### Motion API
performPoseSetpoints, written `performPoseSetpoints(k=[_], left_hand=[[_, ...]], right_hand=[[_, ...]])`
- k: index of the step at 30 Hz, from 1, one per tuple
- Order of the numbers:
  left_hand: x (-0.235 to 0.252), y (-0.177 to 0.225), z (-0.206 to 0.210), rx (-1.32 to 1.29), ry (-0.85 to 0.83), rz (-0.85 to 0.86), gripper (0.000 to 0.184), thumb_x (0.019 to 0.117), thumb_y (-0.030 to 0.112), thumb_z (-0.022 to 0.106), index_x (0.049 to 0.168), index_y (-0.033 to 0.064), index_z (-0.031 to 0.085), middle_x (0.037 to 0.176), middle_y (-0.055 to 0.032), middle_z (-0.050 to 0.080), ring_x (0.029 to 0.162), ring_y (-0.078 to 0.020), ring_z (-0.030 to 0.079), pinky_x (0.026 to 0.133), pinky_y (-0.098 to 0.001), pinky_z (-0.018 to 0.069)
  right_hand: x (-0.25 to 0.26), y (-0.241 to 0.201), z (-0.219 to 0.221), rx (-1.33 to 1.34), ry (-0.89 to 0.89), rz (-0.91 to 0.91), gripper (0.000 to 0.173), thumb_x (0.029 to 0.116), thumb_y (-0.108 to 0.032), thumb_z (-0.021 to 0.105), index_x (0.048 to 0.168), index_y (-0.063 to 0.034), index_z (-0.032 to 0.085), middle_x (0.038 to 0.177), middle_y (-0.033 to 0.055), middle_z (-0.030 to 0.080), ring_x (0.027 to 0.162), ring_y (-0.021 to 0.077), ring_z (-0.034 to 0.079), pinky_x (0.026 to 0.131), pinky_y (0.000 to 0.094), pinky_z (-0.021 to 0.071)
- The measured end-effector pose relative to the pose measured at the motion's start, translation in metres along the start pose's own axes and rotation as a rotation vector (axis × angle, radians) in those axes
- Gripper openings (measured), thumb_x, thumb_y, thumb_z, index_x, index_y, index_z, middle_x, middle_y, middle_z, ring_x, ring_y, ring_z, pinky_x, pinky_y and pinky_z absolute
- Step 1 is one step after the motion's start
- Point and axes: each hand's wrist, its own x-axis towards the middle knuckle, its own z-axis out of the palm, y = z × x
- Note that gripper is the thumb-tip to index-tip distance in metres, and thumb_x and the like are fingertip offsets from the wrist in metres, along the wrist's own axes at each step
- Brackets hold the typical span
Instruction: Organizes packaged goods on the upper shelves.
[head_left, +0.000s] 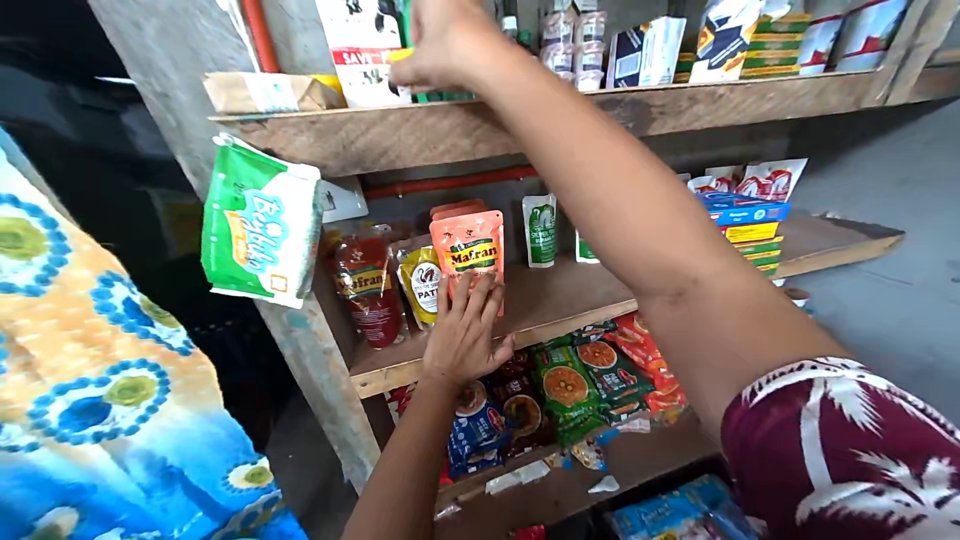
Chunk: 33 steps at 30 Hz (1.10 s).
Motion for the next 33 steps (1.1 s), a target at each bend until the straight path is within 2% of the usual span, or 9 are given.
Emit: performPoseSetpoints(k=[3,6,8,10,12,19,25,28,33], left_hand=[[0.0,0.001,0.001,0.0,0.008,-0.002,0.071,0.0949,0.061,0.038,0.14,0.0098,0.058,0.151,-0.0139,0.051,0.144,-0.039,0.04,0.117,-0.0663,0.021],[0.001,0.001,0.001,-0.013,0.006,-0.009,0.072,0.0952,0.061,0.036,0.14,0.01,0.058,0.15,-0.0132,0.052,0.145,-0.039,0.04,0.117,-0.0674,0.0203],[0.001,0.002,0.003,-0.009,0.02,-0.012,0.072,0.095,0.061,0.037,0.14,0.0099,0.059,0.151,-0.0135,0.051,0.145,-0.039,0.039,0.118,-0.0671,0.0195],[0.001,0.002,0.002,-0.002,0.014,-0.015,0.071,0.095,0.06,0.038,0.14,0.0096,0.059,0.151,-0.0137,0.051,0.145,-0.0392,0.039,0.118,-0.0668,0.0198],[0.001,0.001,0.002,0.002,0.01,-0.013,0.07,0.0951,0.06,0.038,0.14,0.0097,0.059,0.151,-0.0134,0.051,0.145,-0.0387,0.04,0.118,-0.0665,0.02],[0.001,0.001,0.003,-0.007,0.015,-0.01,0.07,0.0957,0.059,0.036,0.139,0.009,0.059,0.151,-0.0137,0.051,0.144,-0.0392,0.04,0.118,-0.0664,0.0196],[0.001,0.001,0.003,-0.001,0.006,-0.014,0.071,0.0961,0.06,0.036,0.14,0.0092,0.059,0.152,-0.0132,0.05,0.145,-0.0393,0.039,0.118,-0.0667,0.0188],[0.001,0.0,0.004,-0.005,0.004,-0.012,0.071,0.0961,0.061,0.036,0.139,0.0089,0.059,0.152,-0.0145,0.05,0.144,-0.0399,0.041,0.117,-0.0671,0.0204],[0.002,0.0,0.001,-0.011,-0.007,-0.015,0.072,0.0961,0.061,0.035,0.139,0.0086,0.059,0.151,-0.0156,0.051,0.142,-0.0412,0.043,0.116,-0.0675,0.0212]], right_hand=[[0.004,0.046,-0.026,0.047,0.065,0.157,0.051,0.0942,-0.044,0.072,0.124,-0.0029,0.069,0.119,0.017,0.069,0.112,0.0287,0.065,0.1,0.0523,0.049],[0.008,0.118,-0.049,-0.05,0.171,0.332,0.059,0.0921,-0.046,0.073,0.128,0.0004,0.067,0.127,0.0245,0.065,0.119,0.0389,0.062,0.103,0.0616,0.045],[0.003,0.153,-0.058,-0.109,0.2,0.44,0.064,0.0892,-0.041,0.077,0.132,0.0043,0.062,0.134,0.0294,0.06,0.126,0.0437,0.058,0.106,0.0627,0.0436],[-0.002,0.173,-0.058,-0.125,0.205,0.511,0.066,0.0862,-0.036,0.081,0.132,0.0059,0.06,0.137,0.0297,0.057,0.128,0.0429,0.057,0.107,0.0601,0.0458],[-0.003,0.178,-0.054,-0.138,0.195,0.544,0.067,0.0835,-0.032,0.084,0.132,0.0087,0.059,0.138,0.0322,0.055,0.131,0.0449,0.054,0.109,0.0618,0.0431],[-0.003,0.174,-0.04,-0.232,0.12,0.592,0.076,0.0793,-0.029,0.088,0.134,0.0122,0.055,0.142,0.0336,0.052,0.137,0.0468,0.048,0.112,0.0629,0.0391],[-0.001,0.175,-0.037,-0.287,0.04,0.56,0.076,0.0848,-0.036,0.083,0.136,0.0123,0.054,0.143,0.0348,0.05,0.139,0.0479,0.046,0.112,0.065,0.0373],[-0.002,0.176,-0.045,-0.285,-0.014,0.517,0.069,0.0889,-0.035,0.08,0.136,0.0094,0.056,0.142,0.0345,0.052,0.138,0.048,0.046,0.111,0.0652,0.0368],[-0.006,0.193,-0.052,-0.242,-0.018,0.448,0.056,0.0901,-0.035,0.079,0.127,0.0046,0.064,0.135,0.0334,0.057,0.132,0.0485,0.051,0.108,0.0673,0.039]])
